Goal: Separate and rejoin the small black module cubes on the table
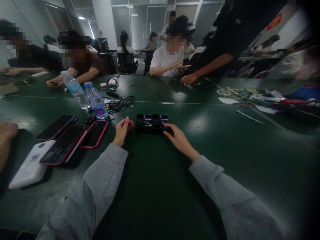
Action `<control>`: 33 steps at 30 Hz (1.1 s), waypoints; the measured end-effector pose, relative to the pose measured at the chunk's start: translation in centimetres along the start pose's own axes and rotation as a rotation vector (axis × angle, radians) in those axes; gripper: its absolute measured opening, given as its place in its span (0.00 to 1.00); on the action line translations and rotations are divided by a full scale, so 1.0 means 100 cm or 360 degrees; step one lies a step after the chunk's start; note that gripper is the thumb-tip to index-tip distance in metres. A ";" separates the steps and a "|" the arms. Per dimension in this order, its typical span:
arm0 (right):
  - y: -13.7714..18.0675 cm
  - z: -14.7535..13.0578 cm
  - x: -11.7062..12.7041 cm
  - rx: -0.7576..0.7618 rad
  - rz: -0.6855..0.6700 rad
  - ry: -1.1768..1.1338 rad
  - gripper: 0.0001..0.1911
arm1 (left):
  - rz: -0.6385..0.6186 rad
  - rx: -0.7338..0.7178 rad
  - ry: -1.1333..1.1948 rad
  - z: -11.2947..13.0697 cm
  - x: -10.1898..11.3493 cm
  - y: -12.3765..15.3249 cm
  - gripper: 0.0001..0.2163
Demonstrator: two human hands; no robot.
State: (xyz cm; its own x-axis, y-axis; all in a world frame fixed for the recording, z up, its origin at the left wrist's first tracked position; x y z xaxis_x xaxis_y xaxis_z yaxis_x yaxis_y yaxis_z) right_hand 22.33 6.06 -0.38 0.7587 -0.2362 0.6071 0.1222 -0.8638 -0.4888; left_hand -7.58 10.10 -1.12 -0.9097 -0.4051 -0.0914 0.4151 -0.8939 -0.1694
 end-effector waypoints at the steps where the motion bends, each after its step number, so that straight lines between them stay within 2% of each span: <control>1: 0.000 -0.002 0.001 -0.0009 0.0011 0.0002 0.20 | -0.0011 -0.0006 -0.0021 0.000 0.000 0.001 0.21; 8: 0.001 -0.007 0.006 -0.0067 0.0127 0.0074 0.17 | -0.0206 -0.0003 -0.0164 0.002 -0.003 0.006 0.20; 12: 0.002 -0.004 0.004 0.0005 0.0274 0.0258 0.17 | -0.0111 -0.0143 -0.0229 0.004 -0.003 0.009 0.25; 15: -0.003 -0.003 0.001 0.0063 0.0376 0.0398 0.22 | -0.0114 -0.0141 -0.0208 0.004 -0.004 0.009 0.25; 19: -0.013 -0.003 -0.005 0.0017 0.0344 0.0456 0.24 | -0.0165 -0.0164 -0.0162 0.003 -0.005 0.007 0.24; 24: -0.007 -0.007 0.000 -0.0071 0.0307 0.0383 0.22 | -0.0079 -0.0188 -0.0138 -0.001 -0.002 0.004 0.25; 27: 0.015 -0.002 0.020 -0.0095 0.0287 0.0257 0.22 | -0.0073 -0.0189 -0.0125 -0.004 -0.001 0.003 0.25; 29: 0.040 0.009 0.048 -0.0123 0.0296 0.0239 0.23 | -0.0086 -0.0199 -0.0126 -0.005 -0.002 0.003 0.25; 31: 0.072 0.028 0.090 -0.0211 0.0387 0.0330 0.25 | -0.0095 -0.0195 -0.0136 -0.006 -0.002 0.002 0.25; 33: 0.108 0.053 0.145 -0.0359 0.0605 0.0521 0.28 | -0.0100 -0.0194 -0.0143 -0.006 -0.003 0.002 0.26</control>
State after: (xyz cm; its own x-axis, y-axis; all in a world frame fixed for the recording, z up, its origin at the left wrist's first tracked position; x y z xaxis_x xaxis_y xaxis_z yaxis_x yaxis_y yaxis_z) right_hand 38.06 -4.31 -0.17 0.4794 -0.6452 0.5949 -0.2891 -0.7561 -0.5871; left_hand -7.20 10.16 -1.73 -0.9290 -0.3699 0.0103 0.3512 -0.8901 -0.2904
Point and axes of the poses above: each hand's wrist, its own y-axis away from the middle knuckle, its own x-axis out of the back of the hand, z = x × y, the point moved 2 cm from there along -y, towards the middle knuckle, and after that the axes turned 11 degrees about z, right-handed, at the moved point
